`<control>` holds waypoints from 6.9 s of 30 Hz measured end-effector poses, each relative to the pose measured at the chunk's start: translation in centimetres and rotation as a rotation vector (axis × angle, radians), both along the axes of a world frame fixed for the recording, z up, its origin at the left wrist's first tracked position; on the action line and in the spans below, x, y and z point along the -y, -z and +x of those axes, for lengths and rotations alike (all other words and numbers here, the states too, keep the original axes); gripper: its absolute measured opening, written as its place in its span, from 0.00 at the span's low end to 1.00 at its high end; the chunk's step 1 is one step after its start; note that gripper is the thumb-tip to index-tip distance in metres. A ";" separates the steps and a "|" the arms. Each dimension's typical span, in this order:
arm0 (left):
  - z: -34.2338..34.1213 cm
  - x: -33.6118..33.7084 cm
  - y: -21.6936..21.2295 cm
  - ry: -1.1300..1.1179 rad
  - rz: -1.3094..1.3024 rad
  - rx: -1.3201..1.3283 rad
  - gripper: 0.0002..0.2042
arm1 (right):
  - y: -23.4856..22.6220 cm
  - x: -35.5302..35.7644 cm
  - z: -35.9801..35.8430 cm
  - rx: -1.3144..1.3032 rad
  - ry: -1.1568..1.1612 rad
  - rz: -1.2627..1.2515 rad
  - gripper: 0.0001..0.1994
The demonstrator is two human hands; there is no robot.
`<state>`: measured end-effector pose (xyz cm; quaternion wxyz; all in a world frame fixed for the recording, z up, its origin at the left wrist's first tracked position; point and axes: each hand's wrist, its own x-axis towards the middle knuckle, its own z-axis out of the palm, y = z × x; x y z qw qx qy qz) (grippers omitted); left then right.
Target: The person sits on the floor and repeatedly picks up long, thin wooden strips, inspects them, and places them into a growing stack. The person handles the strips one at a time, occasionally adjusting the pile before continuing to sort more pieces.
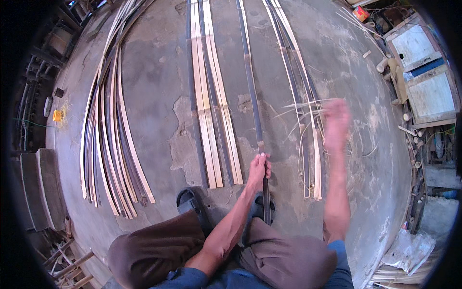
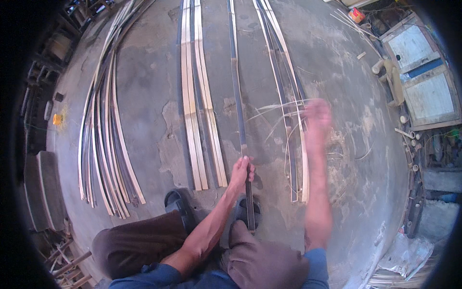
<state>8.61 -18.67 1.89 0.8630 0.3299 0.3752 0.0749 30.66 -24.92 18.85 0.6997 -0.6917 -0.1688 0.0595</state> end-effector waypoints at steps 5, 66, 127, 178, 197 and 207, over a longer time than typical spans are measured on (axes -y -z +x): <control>2.4 1.2 -0.1 -0.016 -0.097 0.019 0.15 | 2.4 15.7 -0.3 0.260 0.427 -0.822 0.33; -4.1 -12.2 3.4 0.515 1.883 -0.513 0.28 | 19.4 -4.4 -20.2 0.184 -0.383 -0.750 0.26; -3.5 -11.4 2.5 0.552 1.821 -0.425 0.28 | 19.6 -3.8 -18.5 0.232 -0.317 -0.709 0.24; -2.8 -10.5 2.2 0.634 1.933 -0.384 0.29 | 18.2 -3.0 -18.1 0.054 -0.256 -0.762 0.22; -3.0 -10.5 1.9 0.595 1.849 -0.314 0.30 | 18.3 -2.6 -18.3 0.308 -0.264 -1.170 0.22; -2.3 -9.5 2.0 0.637 1.906 -0.387 0.29 | 18.5 -2.4 -16.9 0.340 -0.301 -1.067 0.22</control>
